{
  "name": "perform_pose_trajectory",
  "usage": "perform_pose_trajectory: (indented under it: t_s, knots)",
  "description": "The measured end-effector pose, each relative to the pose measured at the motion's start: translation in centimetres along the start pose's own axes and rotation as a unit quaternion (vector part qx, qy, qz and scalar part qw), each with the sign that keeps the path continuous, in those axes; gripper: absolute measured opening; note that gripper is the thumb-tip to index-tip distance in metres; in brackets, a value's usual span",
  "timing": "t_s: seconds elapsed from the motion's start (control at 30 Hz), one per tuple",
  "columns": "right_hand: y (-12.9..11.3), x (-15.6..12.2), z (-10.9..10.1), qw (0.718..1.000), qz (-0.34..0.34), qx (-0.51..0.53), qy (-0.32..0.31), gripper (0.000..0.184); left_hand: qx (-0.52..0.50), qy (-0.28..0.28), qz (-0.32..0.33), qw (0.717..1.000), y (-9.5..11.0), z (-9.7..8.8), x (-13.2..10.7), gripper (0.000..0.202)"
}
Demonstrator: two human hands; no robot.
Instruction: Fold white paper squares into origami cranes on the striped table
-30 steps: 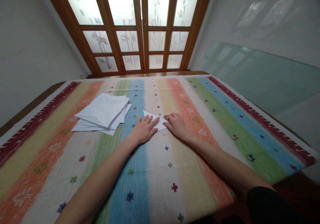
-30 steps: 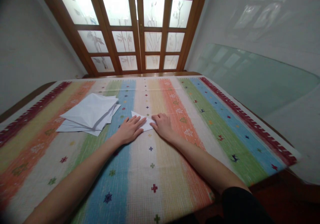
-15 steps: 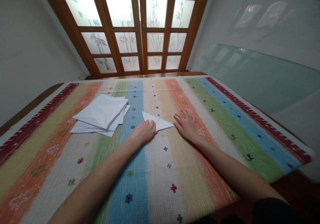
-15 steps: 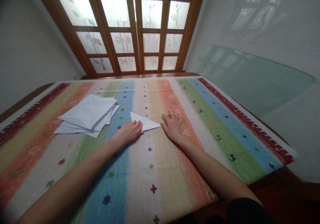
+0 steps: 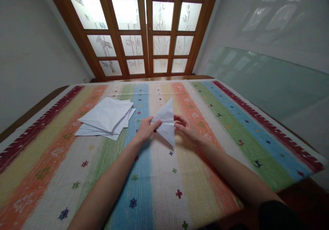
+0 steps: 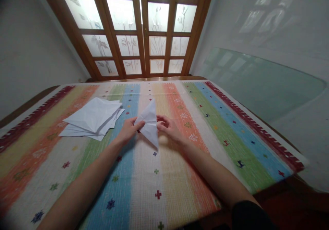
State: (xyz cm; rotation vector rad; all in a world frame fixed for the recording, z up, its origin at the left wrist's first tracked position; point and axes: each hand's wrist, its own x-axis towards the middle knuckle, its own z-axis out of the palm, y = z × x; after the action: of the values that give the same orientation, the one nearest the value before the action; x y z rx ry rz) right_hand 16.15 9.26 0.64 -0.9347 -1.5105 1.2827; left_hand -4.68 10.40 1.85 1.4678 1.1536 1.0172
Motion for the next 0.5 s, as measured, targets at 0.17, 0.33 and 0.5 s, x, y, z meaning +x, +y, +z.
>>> perform_pose_trajectory:
  t_s: [0.17, 0.33, 0.5]
  knots:
    - [-0.4, 0.9, 2.8, 0.994, 0.034, -0.027, 0.096, 0.020, 0.094, 0.125, 0.037, 0.987, -0.6, 1.1, -1.0, 0.033]
    - [-0.2, 0.8, 3.7, 0.986, 0.059, -0.045, 0.149, 0.024, 0.214, 0.092, 0.121, 0.965, -0.7, 2.5, -2.3, 0.078]
    - [-0.9, 0.4, 4.2, 0.996, 0.034, 0.020, 0.077, 0.029, 0.216, 0.020, 0.091, 0.972, -1.0, 3.1, -2.5, 0.099]
